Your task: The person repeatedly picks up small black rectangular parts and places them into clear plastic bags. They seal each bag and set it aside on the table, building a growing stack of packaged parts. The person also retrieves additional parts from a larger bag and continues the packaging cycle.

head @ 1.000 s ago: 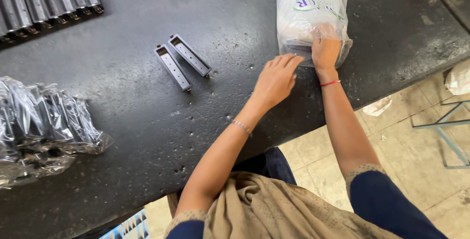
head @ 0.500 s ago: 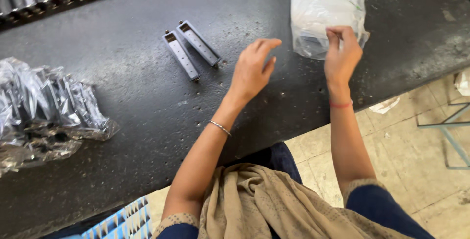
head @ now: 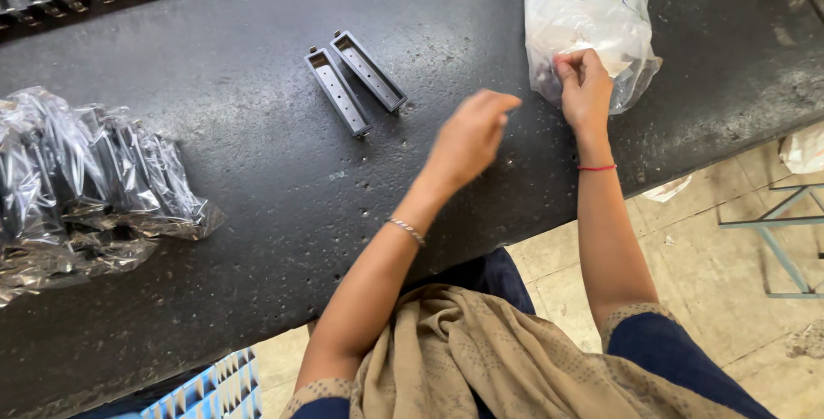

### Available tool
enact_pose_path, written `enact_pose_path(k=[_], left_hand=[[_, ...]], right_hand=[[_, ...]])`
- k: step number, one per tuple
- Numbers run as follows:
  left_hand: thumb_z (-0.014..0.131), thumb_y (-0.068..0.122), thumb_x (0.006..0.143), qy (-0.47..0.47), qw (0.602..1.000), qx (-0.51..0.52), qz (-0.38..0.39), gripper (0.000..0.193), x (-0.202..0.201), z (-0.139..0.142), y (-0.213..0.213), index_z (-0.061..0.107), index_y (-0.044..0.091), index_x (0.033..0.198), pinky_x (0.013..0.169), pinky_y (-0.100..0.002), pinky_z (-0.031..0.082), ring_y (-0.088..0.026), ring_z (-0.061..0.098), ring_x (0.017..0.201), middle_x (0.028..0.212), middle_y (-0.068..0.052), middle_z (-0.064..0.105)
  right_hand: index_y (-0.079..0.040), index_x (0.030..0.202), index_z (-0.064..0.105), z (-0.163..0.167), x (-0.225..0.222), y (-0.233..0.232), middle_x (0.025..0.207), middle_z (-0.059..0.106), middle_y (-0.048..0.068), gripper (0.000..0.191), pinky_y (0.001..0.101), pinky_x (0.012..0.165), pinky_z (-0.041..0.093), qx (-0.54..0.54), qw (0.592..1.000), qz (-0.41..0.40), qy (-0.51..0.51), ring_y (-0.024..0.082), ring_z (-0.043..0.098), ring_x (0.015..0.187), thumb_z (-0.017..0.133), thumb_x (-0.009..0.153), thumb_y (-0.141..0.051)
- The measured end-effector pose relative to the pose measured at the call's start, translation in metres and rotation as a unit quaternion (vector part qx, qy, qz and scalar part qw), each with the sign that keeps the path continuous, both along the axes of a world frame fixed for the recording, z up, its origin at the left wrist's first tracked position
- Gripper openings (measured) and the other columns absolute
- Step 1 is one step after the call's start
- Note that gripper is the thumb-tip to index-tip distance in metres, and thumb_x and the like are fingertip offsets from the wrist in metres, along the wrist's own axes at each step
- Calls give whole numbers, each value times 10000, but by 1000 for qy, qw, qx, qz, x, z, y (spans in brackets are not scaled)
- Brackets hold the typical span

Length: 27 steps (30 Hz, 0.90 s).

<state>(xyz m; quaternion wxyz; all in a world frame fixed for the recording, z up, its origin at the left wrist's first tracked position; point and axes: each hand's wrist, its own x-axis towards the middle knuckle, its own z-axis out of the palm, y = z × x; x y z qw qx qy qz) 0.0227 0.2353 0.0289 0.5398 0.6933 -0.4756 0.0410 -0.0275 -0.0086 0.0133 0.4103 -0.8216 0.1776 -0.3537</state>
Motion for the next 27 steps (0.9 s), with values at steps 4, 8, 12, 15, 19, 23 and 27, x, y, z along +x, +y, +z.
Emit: enact_pose_path(k=[4, 8, 12, 15, 19, 23, 27], left_hand=[[556, 42, 878, -177, 981, 80, 15, 482, -13, -26, -78, 572, 7, 1358, 1173, -410, 399, -317, 514, 1382, 1430, -147, 576], [563, 182, 900, -205, 966, 138, 80, 500, -6, -46, -134, 570, -5, 1364, 1171, -482, 308, -350, 441, 1376, 1440, -166, 545], [550, 228, 1013, -190, 939, 274, 81, 336, 10, -52, -158, 624, 114, 1320, 1282, -479, 268, -332, 398, 1500, 1490, -62, 562], [624, 309, 741, -248, 939, 235, 45, 646, 22, -52, -158, 607, 173, 1372, 1150, -502, 257, -408, 393, 1346, 1472, -128, 537], [595, 273, 929, -170, 971, 139, 92, 465, 13, -46, -158, 592, 140, 1374, 1169, -518, 292, -393, 451, 1362, 1403, -118, 575], [627, 184, 933, -128, 991, 23, 14, 411, 15, -34, -137, 611, 107, 1337, 1096, -464, 422, -339, 561, 1277, 1367, -128, 622], [626, 147, 1002, 100, 992, -77, -1, 268, 44, -9, -73, 697, 115, 1259, 875, -302, 618, -152, 742, 956, 1137, -46, 744]], right_hand=[[1, 1074, 601, -5, -1, -8, 1096, 753, 81, 16, 269, 909, 569, 55, 995, 48, -68, 120, 715, 1024, 606, 1062, -9], [-3, 1057, 629, -4, -9, -8, 995, 740, 87, 13, 293, 817, 559, -35, 997, -27, -63, 143, 710, 914, 623, 1049, 6], [-25, 1040, 672, 12, -19, 15, 892, 722, 62, 53, 307, 756, 538, -39, 998, -18, -38, 140, 675, 820, 646, 1010, 10], [-17, 929, 718, 34, -41, 49, 828, 665, 84, 122, 314, 684, 495, 70, 980, 165, 82, 154, 601, 747, 630, 987, 44], [-12, 966, 717, 72, -83, 88, 907, 740, 35, 116, 256, 779, 602, 206, 794, 548, 167, 111, 716, 856, 674, 884, 58], [-16, 961, 737, 102, -92, 97, 919, 736, 24, 99, 230, 742, 587, 130, 825, 530, 147, 94, 707, 843, 704, 880, 32], [-10, 986, 761, 118, -87, 75, 816, 700, 21, 127, 195, 617, 488, 183, 919, 315, 147, 58, 621, 733, 740, 865, 22]])
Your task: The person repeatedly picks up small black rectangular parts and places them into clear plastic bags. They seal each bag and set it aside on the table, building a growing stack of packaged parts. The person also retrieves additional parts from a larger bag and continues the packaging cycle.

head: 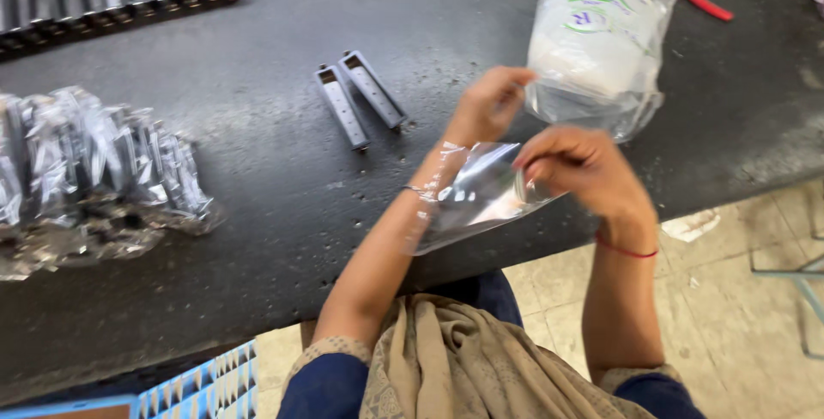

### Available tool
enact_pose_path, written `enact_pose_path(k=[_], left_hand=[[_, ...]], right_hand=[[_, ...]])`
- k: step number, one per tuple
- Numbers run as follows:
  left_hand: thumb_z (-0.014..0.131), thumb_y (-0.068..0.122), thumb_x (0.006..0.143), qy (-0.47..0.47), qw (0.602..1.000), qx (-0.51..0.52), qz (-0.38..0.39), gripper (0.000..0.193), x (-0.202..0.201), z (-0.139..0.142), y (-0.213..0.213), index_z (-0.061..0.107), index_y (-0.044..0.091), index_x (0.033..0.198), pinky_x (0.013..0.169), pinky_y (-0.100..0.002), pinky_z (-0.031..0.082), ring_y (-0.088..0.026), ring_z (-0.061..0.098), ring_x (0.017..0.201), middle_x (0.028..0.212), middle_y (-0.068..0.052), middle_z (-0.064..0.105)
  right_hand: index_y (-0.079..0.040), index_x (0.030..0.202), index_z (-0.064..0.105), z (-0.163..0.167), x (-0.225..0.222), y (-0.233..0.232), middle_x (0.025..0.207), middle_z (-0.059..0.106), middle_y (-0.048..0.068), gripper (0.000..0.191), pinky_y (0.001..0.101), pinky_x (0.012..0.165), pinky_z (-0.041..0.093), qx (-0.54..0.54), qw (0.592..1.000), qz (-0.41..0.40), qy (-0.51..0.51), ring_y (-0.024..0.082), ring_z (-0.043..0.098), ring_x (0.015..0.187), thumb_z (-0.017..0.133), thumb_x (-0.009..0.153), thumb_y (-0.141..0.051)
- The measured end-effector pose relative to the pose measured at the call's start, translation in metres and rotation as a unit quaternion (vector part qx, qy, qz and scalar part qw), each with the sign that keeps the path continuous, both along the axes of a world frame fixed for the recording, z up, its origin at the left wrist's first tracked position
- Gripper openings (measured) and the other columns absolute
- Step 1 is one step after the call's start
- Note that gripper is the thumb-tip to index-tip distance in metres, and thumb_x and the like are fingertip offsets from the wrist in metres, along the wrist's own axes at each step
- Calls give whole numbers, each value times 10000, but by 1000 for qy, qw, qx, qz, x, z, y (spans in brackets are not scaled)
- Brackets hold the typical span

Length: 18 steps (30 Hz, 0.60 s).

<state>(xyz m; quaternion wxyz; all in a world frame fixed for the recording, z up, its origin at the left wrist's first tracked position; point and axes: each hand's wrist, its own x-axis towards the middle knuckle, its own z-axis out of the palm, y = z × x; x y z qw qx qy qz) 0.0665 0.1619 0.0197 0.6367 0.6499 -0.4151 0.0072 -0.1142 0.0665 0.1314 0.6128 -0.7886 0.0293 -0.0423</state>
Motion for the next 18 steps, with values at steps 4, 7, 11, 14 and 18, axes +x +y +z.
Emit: enact_pose_path(k=[4, 7, 11, 14, 18], left_hand=[[610, 293, 1050, 283, 948, -114, -93, 325, 55, 41, 101, 704, 30, 1216, 826, -288, 606, -136, 708, 884, 1065, -71, 738], [405, 510, 982, 388, 904, -49, -173, 603, 61, 63, 168, 736, 21, 1106, 797, -267, 636, -144, 765, 838, 962, -100, 780], [644, 382, 964, 326, 932, -14, -161, 402, 64, 75, 215, 740, 43, 1156, 782, -258, 617, -99, 726, 858, 953, -47, 761], [802, 177, 887, 267, 961, -10, -76, 279, 70, 72, 227, 747, 12, 1105, 739, -243, 570, -93, 691, 819, 922, -47, 761], [808, 86, 842, 247, 963, -30, 101, 138, 76, 62, 222, 787, 21, 962, 686, -235, 575, -70, 705, 760, 838, -17, 778]], right_hand=[[-20, 991, 752, 7, 45, -10, 804, 728, 28, 60, 163, 537, 394, 80, 994, 78, 7, 15, 534, 639, 740, 933, -32], [-12, 992, 763, 9, 93, 16, 852, 731, 11, 110, 194, 629, 457, -42, 994, 103, 23, 33, 608, 747, 761, 892, -57], [-12, 978, 782, 11, 147, 72, 816, 745, 29, 108, 218, 666, 497, -146, 984, 99, -37, 59, 612, 735, 778, 896, -83], [-19, 977, 787, 8, 171, 101, 810, 746, 19, 110, 217, 662, 495, -178, 979, 70, -66, 54, 605, 724, 792, 891, -87], [-27, 983, 766, -7, 191, 122, 850, 745, -15, 88, 182, 712, 519, -91, 991, 25, -97, 20, 649, 782, 775, 905, -66]])
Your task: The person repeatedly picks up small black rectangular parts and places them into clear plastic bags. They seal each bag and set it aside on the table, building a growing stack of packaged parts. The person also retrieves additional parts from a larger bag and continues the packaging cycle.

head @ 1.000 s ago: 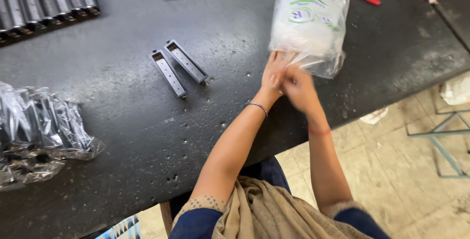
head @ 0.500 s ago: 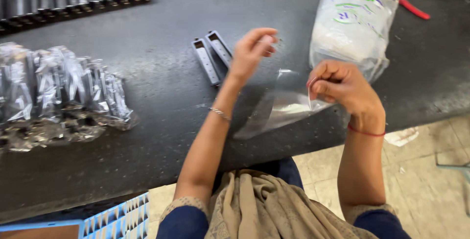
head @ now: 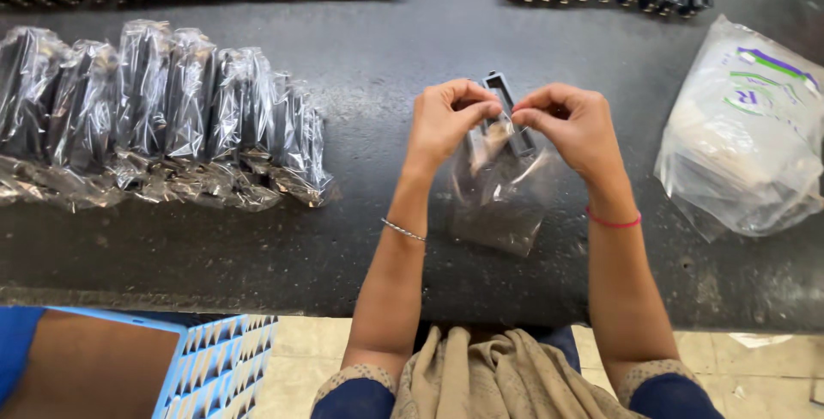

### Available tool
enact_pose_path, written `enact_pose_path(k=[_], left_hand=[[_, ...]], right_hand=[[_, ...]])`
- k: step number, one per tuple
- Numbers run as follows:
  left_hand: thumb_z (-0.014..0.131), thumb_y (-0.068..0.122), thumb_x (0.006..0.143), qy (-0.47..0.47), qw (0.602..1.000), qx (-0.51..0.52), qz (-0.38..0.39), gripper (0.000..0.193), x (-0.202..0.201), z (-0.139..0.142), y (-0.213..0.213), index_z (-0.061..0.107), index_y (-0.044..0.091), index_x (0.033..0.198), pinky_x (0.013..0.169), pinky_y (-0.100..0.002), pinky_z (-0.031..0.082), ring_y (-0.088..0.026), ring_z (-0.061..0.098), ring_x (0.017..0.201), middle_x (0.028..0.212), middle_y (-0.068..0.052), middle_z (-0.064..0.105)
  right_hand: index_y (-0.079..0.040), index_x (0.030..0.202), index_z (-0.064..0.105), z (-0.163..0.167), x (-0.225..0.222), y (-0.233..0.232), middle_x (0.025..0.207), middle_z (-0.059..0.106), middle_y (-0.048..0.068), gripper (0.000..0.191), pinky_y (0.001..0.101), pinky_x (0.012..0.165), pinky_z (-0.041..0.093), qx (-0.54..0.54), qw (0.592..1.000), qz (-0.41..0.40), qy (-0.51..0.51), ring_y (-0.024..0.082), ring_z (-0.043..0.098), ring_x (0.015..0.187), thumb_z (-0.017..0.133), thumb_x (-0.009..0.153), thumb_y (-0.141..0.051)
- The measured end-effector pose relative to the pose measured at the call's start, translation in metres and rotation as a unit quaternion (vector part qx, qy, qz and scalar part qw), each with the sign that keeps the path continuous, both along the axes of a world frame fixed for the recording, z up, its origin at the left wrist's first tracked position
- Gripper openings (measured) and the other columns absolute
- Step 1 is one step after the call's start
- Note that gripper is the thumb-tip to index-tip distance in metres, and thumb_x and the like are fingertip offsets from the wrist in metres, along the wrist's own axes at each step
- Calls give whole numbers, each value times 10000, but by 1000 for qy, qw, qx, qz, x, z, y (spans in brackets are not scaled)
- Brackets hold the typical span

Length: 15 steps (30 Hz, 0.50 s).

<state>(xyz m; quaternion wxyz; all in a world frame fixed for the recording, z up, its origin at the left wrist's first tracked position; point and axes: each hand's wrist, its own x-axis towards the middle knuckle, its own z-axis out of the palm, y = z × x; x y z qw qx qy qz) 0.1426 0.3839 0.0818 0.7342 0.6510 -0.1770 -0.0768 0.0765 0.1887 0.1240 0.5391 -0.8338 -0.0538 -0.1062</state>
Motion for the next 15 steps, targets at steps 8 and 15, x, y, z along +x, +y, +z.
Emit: enact_pose_path(k=[8, 15], left_hand=[[643, 123, 980, -121, 976, 99, 152, 126, -14, -5, -29, 724, 39, 930, 584, -296, 515, -114, 666, 633, 707, -74, 712], [631, 213, 1026, -94, 975, 152, 129, 240, -24, 3, -37, 720, 44, 882, 549, -305, 483, -138, 648, 574, 675, -65, 693]], right_hand=[[-25, 923, 703, -40, 3, 14, 727, 593, -34, 139, 210, 602, 396, -12, 991, -121, -64, 25, 491, 685, 661, 1037, -92], [-29, 841, 638, -45, 6, 7, 686, 527, -24, 353, 240, 567, 352, 6, 991, -133, -24, 49, 441, 636, 645, 1139, -217]])
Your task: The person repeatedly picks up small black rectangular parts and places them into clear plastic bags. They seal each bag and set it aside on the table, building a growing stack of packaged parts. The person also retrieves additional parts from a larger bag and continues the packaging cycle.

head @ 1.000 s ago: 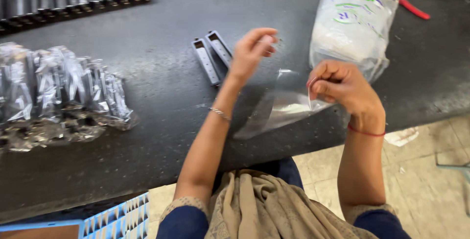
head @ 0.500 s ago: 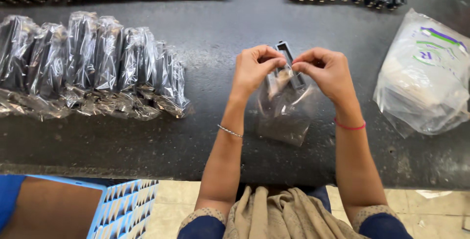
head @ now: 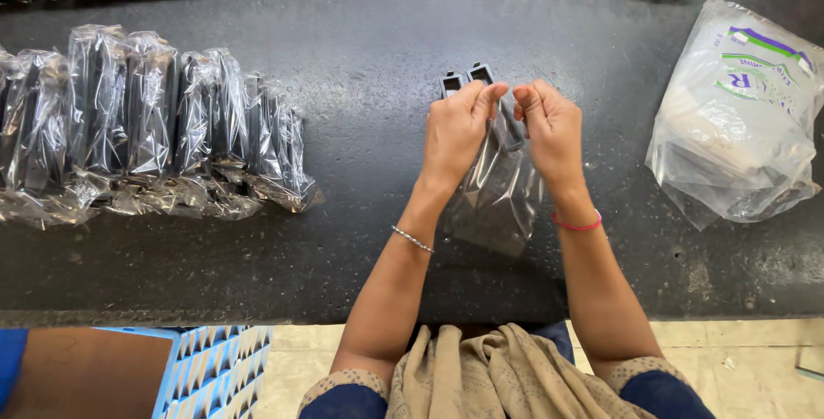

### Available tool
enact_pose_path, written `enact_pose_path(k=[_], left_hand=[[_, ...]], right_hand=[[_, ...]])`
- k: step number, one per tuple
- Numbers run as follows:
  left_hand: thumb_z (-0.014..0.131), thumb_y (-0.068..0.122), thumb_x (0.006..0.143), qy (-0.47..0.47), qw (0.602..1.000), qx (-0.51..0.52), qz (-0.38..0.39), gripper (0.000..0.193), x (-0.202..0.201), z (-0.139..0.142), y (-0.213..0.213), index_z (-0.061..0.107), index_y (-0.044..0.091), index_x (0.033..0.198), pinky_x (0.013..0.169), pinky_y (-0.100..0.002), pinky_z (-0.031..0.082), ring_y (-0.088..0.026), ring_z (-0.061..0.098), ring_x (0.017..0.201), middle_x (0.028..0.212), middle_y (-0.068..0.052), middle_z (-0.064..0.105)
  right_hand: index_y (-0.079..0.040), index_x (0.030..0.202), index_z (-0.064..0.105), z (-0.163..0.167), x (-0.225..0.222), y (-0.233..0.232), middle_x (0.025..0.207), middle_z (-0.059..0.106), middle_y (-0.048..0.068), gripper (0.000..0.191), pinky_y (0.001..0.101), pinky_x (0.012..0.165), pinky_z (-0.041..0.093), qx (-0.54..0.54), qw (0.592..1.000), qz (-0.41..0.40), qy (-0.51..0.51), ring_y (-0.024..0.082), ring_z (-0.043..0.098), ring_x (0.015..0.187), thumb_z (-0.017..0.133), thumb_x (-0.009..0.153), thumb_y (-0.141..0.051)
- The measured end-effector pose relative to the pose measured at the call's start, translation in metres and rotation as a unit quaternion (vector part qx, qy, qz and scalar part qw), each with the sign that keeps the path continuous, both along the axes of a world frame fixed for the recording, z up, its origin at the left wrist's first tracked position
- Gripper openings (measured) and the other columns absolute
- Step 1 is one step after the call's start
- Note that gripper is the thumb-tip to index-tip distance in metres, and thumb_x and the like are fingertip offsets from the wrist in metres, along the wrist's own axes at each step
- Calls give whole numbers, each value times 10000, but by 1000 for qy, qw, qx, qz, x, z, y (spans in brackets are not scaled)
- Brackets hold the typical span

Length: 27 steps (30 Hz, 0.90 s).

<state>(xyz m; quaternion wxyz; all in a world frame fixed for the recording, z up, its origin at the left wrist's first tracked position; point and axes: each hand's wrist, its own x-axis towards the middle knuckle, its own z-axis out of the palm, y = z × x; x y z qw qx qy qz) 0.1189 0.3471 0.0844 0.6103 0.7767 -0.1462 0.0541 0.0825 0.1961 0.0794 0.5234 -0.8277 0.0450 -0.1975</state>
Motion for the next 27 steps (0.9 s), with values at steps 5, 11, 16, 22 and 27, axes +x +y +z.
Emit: enact_pose_path(k=[5, 11, 16, 22, 27], left_hand=[[748, 97, 911, -19, 988, -144, -42, 43, 9, 3, 17, 743, 54, 920, 665, -257, 562, -64, 694, 751, 814, -8, 754], [731, 118, 931, -34, 995, -88, 13, 60, 8, 0, 10, 744, 60, 926, 597, -261, 519, -82, 660, 670, 745, -26, 732], [581, 200, 1032, -102, 992, -63, 29, 201, 0, -1, -4, 691, 52, 953, 622, -281, 532, -81, 690, 715, 803, -43, 728], [590, 340, 1056, 10, 999, 20, 36, 409, 2, 4, 1, 649, 51, 773, 499, -327, 422, -137, 556, 527, 620, -47, 635], [624, 361, 1029, -92, 992, -83, 33, 305, 2, 6, 2, 732, 86, 956, 508, -262, 459, -42, 601, 603, 751, 13, 700]], right_hand=[[-58, 963, 727, 17, -4, -16, 842, 693, -61, 51, 177, 675, 463, 97, 991, 94, -11, 12, 572, 748, 735, 975, -107], [-27, 963, 737, 16, -7, -5, 811, 675, -38, 33, 173, 644, 429, 42, 996, 71, -15, 17, 543, 723, 757, 947, -48], [-7, 919, 698, 4, -6, 4, 768, 597, -52, 208, 198, 603, 387, 44, 998, 34, -36, 26, 481, 685, 669, 1065, -151], [-29, 946, 712, 7, -4, 2, 754, 584, -67, 259, 199, 576, 384, 111, 991, 45, -53, 17, 478, 641, 660, 1077, -247], [-22, 1022, 756, 16, -5, 1, 650, 544, -63, 176, 197, 488, 297, 143, 987, 16, -75, 16, 418, 539, 744, 1008, -197]])
